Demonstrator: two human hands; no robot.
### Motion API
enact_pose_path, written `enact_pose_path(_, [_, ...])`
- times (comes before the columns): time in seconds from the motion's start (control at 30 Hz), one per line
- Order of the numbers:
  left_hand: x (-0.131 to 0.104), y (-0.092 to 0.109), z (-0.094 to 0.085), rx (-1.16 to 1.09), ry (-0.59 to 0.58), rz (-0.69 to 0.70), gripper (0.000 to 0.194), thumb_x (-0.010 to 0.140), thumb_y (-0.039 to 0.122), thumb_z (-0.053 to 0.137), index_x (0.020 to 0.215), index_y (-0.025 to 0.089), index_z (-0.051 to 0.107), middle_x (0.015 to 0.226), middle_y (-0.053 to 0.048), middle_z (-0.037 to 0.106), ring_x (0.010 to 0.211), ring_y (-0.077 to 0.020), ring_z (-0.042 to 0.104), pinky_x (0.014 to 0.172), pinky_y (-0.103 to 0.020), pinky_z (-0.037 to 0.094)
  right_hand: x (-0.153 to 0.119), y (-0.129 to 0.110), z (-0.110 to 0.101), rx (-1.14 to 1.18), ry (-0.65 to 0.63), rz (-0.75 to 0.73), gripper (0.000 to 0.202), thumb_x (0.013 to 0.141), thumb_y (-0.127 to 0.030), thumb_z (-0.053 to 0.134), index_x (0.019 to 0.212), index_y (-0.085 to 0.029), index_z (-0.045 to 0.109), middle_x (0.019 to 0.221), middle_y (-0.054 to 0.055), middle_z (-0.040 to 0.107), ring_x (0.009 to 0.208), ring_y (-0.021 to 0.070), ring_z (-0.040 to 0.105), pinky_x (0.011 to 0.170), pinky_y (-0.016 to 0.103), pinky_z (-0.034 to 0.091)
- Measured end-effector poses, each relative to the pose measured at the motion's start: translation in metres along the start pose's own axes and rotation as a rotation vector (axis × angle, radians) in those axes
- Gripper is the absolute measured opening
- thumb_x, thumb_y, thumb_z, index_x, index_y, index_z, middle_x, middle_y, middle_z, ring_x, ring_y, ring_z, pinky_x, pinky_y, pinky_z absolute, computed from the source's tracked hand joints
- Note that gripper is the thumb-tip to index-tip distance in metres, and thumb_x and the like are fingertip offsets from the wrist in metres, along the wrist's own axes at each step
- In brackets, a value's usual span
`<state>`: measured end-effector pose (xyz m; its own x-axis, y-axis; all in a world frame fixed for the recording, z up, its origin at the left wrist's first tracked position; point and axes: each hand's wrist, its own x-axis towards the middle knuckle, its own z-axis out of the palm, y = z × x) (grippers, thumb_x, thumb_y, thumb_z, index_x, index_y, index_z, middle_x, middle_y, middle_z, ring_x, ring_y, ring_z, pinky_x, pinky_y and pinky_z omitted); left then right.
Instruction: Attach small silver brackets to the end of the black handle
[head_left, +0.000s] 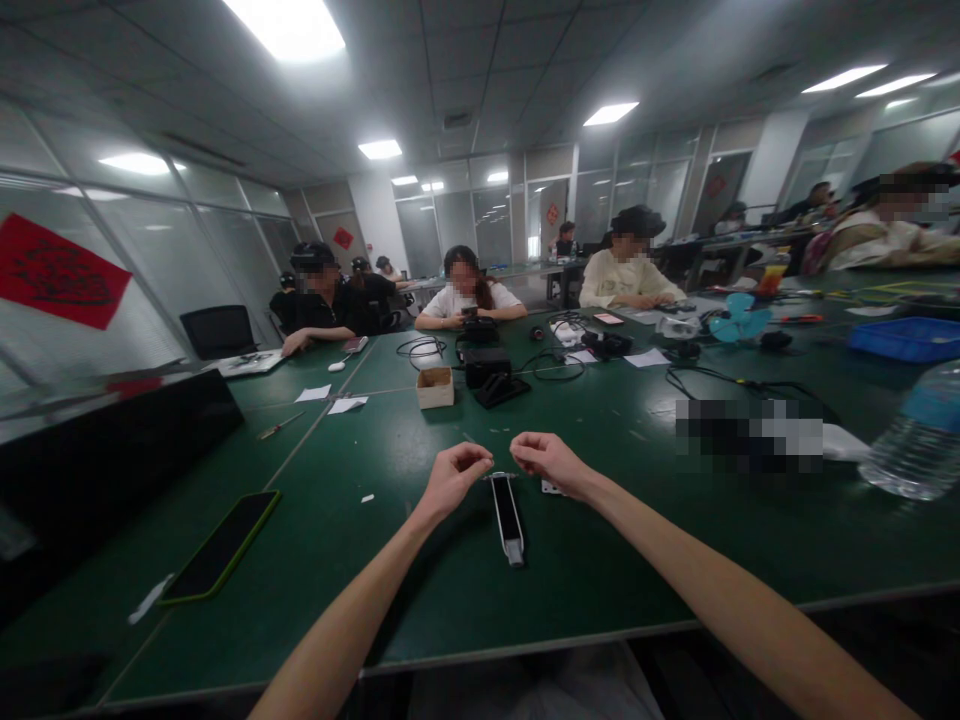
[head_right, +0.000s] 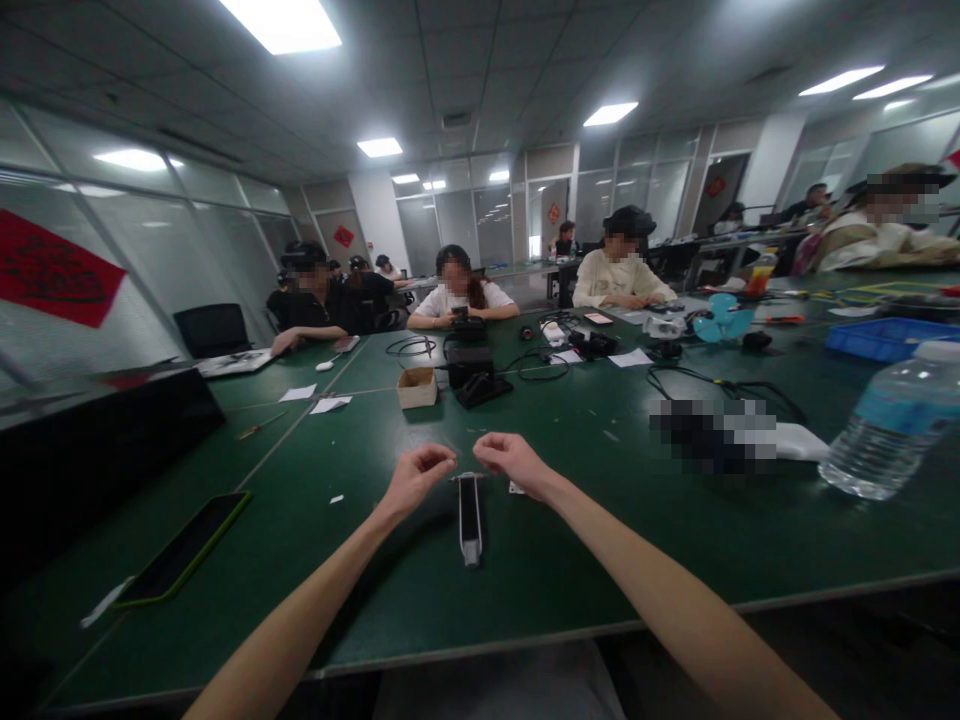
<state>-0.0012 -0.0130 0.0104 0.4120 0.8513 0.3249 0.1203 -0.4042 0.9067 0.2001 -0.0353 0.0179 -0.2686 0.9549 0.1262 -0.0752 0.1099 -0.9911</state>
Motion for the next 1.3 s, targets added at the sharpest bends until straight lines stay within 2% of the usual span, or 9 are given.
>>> enact_pose_path(0.2, [0.007,-0.011,-0.01,0.105,0.006,-0.059,0.025,0.074,0.034,0.063,0.088,0.013,0.068,0.083,-0.006,0.067,0.076,-0.0173,0.061,0.072,-0.028,0.047,-0.001,0.003,-0.015,-0.683,0.041,-0.2,0.02,0.079,-0.037,0.059,0.079,-0.018,0.064,0.079,0.002,0.06,0.072,0.0154,0.052,0.066,0.03,0.039])
enact_pose_path(0.33, [0.01,-0.016,-0.017,0.179,-0.041,-0.125,0.023,0.072,0.032,0.063,0.085,0.013,0.069,0.079,-0.005,0.068,0.074,-0.0177,0.061,0.071,-0.029,0.047,-0.001,0.008,-0.023,-0.93,-0.027,-0.232,0.015,0.079,-0.031,0.056,0.081,-0.019,0.065,0.083,0.004,0.06,0.078,0.0186,0.052,0.07,0.033,0.04])
enact_pose_path(0.47, [0.01,-0.022,-0.023,0.223,-0.07,-0.169,0.02,0.071,0.03,0.064,0.082,0.013,0.069,0.076,-0.005,0.068,0.07,-0.017,0.061,0.063,-0.026,0.046,-0.001,0.01,-0.026,-0.996,-0.09,-0.172,0.015,0.078,-0.03,0.056,0.083,-0.02,0.065,0.085,0.005,0.06,0.079,0.0203,0.052,0.069,0.033,0.04])
enact_pose_path(0.73, [0.011,-0.024,-0.027,0.301,-0.207,-0.194,0.019,0.07,0.03,0.063,0.078,0.013,0.069,0.073,-0.005,0.067,0.059,-0.0135,0.057,0.053,-0.021,0.041,0.0,0.012,-0.024,-0.991,-0.151,-0.181,0.016,0.078,-0.033,0.056,0.082,-0.021,0.066,0.086,0.005,0.061,0.08,0.0205,0.052,0.069,0.034,0.039])
enact_pose_path(0.9, [0.009,-0.022,-0.027,0.297,-0.24,-0.213,0.023,0.07,0.031,0.062,0.081,0.012,0.068,0.073,-0.005,0.067,0.059,-0.0132,0.056,0.052,-0.021,0.041,0.001,0.015,-0.024,-0.993,-0.144,-0.168,0.017,0.079,-0.033,0.056,0.085,-0.02,0.066,0.086,0.005,0.061,0.08,0.0196,0.053,0.069,0.032,0.04])
enact_pose_path(1.17, [0.011,-0.033,-0.024,0.401,-0.256,-0.172,0.017,0.075,0.024,0.056,0.083,0.012,0.066,0.075,-0.003,0.066,0.061,-0.0119,0.055,0.056,-0.021,0.043,0.0,0.015,-0.021,-1.109,-0.177,-0.168,0.019,0.085,-0.033,0.05,0.089,-0.019,0.063,0.092,0.005,0.061,0.087,0.0191,0.053,0.078,0.034,0.041])
enact_pose_path(1.3, [0.011,-0.032,-0.024,0.435,-0.257,-0.181,0.019,0.076,0.027,0.057,0.086,0.013,0.066,0.079,-0.003,0.066,0.06,-0.0116,0.055,0.057,-0.022,0.044,-0.001,0.012,-0.02,-1.125,-0.179,-0.137,0.021,0.086,-0.033,0.049,0.091,-0.019,0.063,0.093,0.005,0.061,0.087,0.0192,0.053,0.078,0.033,0.042])
